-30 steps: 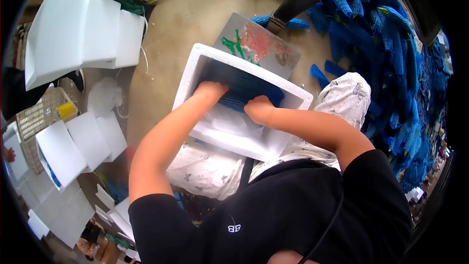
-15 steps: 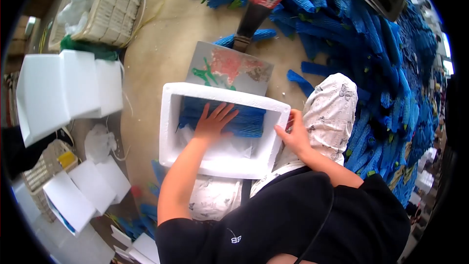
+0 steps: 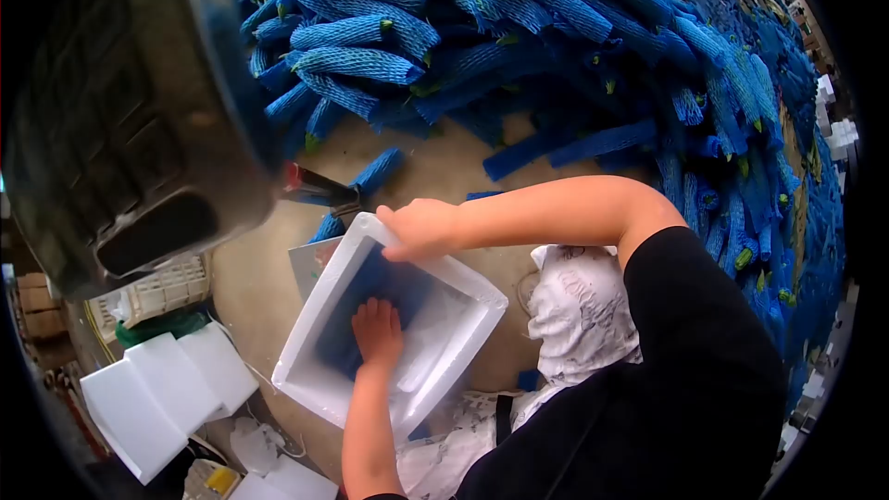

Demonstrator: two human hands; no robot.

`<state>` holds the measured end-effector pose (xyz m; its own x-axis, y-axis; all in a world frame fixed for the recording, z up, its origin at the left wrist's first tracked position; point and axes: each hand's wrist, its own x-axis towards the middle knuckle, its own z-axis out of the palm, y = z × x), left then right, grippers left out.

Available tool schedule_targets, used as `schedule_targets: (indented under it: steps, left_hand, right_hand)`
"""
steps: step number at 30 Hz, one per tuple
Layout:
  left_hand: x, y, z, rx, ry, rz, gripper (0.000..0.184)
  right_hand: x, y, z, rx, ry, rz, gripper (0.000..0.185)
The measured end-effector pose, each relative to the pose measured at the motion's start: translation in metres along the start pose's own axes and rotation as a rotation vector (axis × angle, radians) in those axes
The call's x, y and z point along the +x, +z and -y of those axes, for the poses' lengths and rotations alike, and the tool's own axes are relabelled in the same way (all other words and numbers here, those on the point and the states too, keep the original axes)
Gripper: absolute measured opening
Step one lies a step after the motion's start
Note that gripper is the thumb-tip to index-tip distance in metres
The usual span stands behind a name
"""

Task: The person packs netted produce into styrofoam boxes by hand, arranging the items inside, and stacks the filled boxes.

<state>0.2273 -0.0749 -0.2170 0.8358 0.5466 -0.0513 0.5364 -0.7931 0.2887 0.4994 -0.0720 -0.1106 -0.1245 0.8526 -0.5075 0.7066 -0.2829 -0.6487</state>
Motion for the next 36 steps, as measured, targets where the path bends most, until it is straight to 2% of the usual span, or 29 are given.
schedule_targets:
  steps: [1, 2, 3, 4, 5, 6, 7, 9, 12, 13, 15, 16, 17, 19, 21, 23, 24, 25, 26, 28, 29, 30, 31, 32, 33, 34, 35, 36]
  left_hand:
    - [-0.001, -0.003, 0.006, -0.232, -0.019, 0.055, 0.013]
    - [0.006, -0.006, 0.012, -0.458, -0.034, 0.098, 0.013]
    - [0.013, -0.011, 0.007, -0.443, -0.025, 0.093, 0.013]
    - [0.012, -0.021, 0.000, -0.419, -0.020, 0.105, 0.012]
    - [0.009, -0.028, -0.006, -0.394, -0.021, 0.115, 0.013]
    - [0.012, -0.026, -0.008, -0.387, -0.039, 0.135, 0.011]
    - [0.017, -0.025, -0.006, -0.370, -0.046, 0.134, 0.011]
    - [0.012, -0.024, -0.008, -0.347, -0.092, 0.185, 0.011]
    - [0.013, -0.024, -0.012, -0.366, -0.122, 0.128, 0.013]
    - [0.015, -0.025, -0.012, -0.382, -0.127, 0.161, 0.013]
    - [0.013, -0.021, -0.009, -0.346, -0.122, 0.158, 0.012]
    - [0.014, -0.021, -0.008, -0.346, -0.126, 0.146, 0.012]
    - [0.012, -0.021, -0.009, -0.349, -0.131, 0.144, 0.011]
    - [0.012, -0.017, -0.009, -0.353, -0.129, 0.132, 0.011]
    - [0.012, -0.020, -0.009, -0.368, -0.124, 0.150, 0.012]
    - [0.010, -0.032, 0.001, -0.470, -0.122, 0.307, 0.012]
    - [0.008, -0.055, 0.000, -0.646, -0.271, 0.466, 0.011]
    - [0.001, -0.077, -0.001, -0.792, -0.513, 0.533, 0.020]
    - [-0.008, -0.100, 0.003, -0.875, -0.472, 0.512, 0.028]
    - [-0.050, -0.128, 0.010, -1.501, -0.524, 0.164, 0.075]
    - [-0.066, -0.142, 0.009, -1.506, -0.541, 0.141, 0.075]
    - [-0.078, -0.156, 0.007, -1.677, -0.533, 0.175, 0.078]
    - [-0.089, -0.172, 0.008, -1.852, -0.518, 0.217, 0.081]
    - [-0.099, -0.181, 0.008, -2.023, -0.490, 0.257, 0.084]
    - [-0.110, -0.185, 0.010, -2.193, -0.453, 0.298, 0.087]
    - [-0.119, -0.172, 0.023, -2.095, -0.488, 0.298, 0.098]
    - [-0.118, -0.159, 0.017, -1.687, -0.709, 0.241, 0.104]
    - [-0.111, -0.155, 0.013, -1.433, -0.706, 0.371, 0.095]
  right_hand:
    - [0.002, 0.001, -0.010, 0.064, -0.063, -0.014, 0.056]
    - [0.002, -0.006, -0.029, 0.041, -0.163, -0.145, 0.057]
    - [-0.006, -0.014, -0.056, 0.014, -0.255, -0.281, 0.058]
    - [0.004, -0.019, -0.103, -0.305, -0.429, -0.849, 0.059]
    - [-0.004, -0.050, -0.127, -0.643, -0.262, -1.040, 0.071]
    - [0.009, -0.063, -0.167, -0.896, 0.028, -1.137, 0.076]
    - [0.030, -0.073, -0.215, -0.949, 0.200, -1.191, 0.078]
    - [0.051, -0.090, -0.285, -1.334, 0.066, -1.217, 0.071]
    - [0.064, -0.085, -0.290, -1.253, 0.080, -1.286, 0.073]
    - [0.057, -0.081, -0.286, -1.247, 0.071, -1.276, 0.073]
    - [0.043, -0.093, -0.269, -1.056, 0.053, -1.018, 0.079]
    - [0.029, -0.095, -0.264, -0.979, -0.086, -1.012, 0.086]
    - [0.015, -0.087, -0.255, -0.986, -0.102, -1.005, 0.086]
    - [-0.018, -0.070, -0.226, -0.719, -0.365, -1.092, 0.086]
    - [-0.050, -0.056, -0.168, -0.583, -0.384, -0.997, 0.089]
    - [-0.071, -0.053, -0.106, -0.372, -0.493, -1.031, 0.090]
    - [-0.077, -0.054, -0.073, -0.269, -0.594, -1.059, 0.090]
    - [-0.083, -0.058, -0.039, -0.214, -0.690, -1.032, 0.088]
    - [-0.092, -0.061, 0.000, -0.174, -0.783, -0.995, 0.088]
    - [-0.104, -0.049, 0.070, -0.207, -0.916, -0.794, 0.086]
    - [-0.110, -0.039, 0.105, -0.299, -0.902, -0.582, 0.082]
    - [-0.104, -0.022, 0.125, -0.378, -0.971, -0.452, 0.079]
    - [-0.093, -0.005, 0.148, -0.493, -0.954, -0.269, 0.068]
    - [-0.069, 0.025, 0.157, -0.593, -0.940, -0.215, 0.070]
    - [-0.043, 0.057, 0.151, -0.601, -0.952, -0.259, 0.074]
    - [-0.020, 0.079, 0.138, -0.612, -0.972, -0.304, 0.089]
    - [0.000, 0.087, 0.121, -0.592, -0.985, -0.209, 0.102]
    - [0.016, 0.088, 0.101, -0.511, -1.018, -0.140, 0.109]
